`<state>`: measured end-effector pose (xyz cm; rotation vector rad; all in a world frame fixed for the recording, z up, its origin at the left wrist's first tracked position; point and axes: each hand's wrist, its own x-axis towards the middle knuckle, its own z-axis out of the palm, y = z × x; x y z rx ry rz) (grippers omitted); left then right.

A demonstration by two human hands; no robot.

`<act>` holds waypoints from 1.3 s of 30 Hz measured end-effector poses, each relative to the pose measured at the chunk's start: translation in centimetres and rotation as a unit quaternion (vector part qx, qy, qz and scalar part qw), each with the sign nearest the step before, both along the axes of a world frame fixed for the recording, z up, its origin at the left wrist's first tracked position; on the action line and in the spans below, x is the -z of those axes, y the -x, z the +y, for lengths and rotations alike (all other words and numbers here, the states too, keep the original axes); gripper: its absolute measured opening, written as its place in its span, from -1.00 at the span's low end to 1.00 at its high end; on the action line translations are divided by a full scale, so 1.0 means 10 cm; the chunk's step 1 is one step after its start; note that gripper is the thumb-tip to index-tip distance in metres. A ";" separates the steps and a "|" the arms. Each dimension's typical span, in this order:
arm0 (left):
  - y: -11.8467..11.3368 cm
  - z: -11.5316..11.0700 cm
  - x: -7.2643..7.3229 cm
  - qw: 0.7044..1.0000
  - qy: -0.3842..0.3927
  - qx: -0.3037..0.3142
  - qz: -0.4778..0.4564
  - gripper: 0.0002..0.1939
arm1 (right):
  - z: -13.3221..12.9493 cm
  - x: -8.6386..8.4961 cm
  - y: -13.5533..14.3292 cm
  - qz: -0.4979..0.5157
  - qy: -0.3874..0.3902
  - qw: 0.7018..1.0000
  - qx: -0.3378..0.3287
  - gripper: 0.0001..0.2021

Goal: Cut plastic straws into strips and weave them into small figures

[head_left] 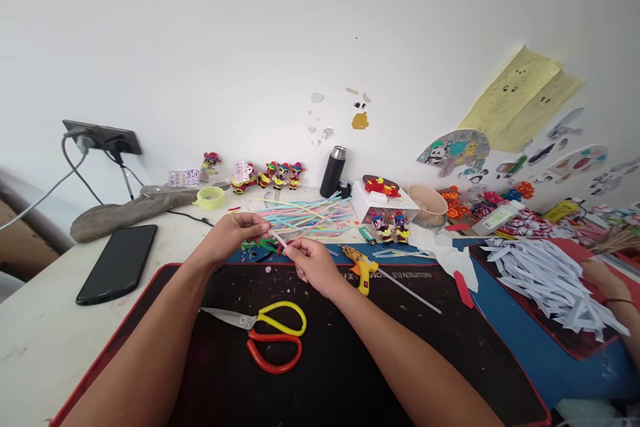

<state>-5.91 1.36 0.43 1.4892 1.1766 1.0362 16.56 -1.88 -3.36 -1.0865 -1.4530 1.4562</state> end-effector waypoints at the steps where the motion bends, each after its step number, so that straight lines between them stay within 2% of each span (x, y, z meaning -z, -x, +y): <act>1: 0.00 0.01 0.01 1.000 -0.003 -0.008 0.007 -0.50 | 0.02 0.00 0.03 0.021 0.004 1.000 0.011 -0.62; 9: 0.01 0.08 0.13 0.986 -0.066 -0.033 0.151 -0.53 | 0.14 -0.05 0.26 0.141 0.031 0.985 0.092 -0.62; 14: 0.00 0.10 0.21 0.965 -0.103 -0.044 0.235 -0.62 | 0.18 0.06 0.26 0.151 0.017 0.984 0.095 -0.64; 18: -0.03 0.09 0.23 0.955 -0.122 -0.061 0.264 -0.65 | 0.20 0.15 0.16 0.110 -0.016 0.990 0.091 -0.63; 22: -0.07 0.06 0.20 0.952 -0.140 -0.058 0.267 -0.66 | 0.17 0.13 0.11 0.064 -0.066 0.992 0.088 -0.66; 26: -0.10 0.05 0.19 0.961 -0.135 -0.060 0.236 -0.66 | 0.11 0.07 0.11 0.026 -0.096 0.992 0.080 -0.69; 35: -0.13 0.04 0.12 0.979 -0.106 -0.041 0.167 -0.59 | 0.11 0.07 0.08 0.030 -0.095 0.991 0.088 -0.70; 39: -0.15 0.04 0.10 0.974 -0.104 -0.060 0.190 -0.56 | 0.11 0.09 0.07 0.012 -0.102 0.991 0.087 -0.64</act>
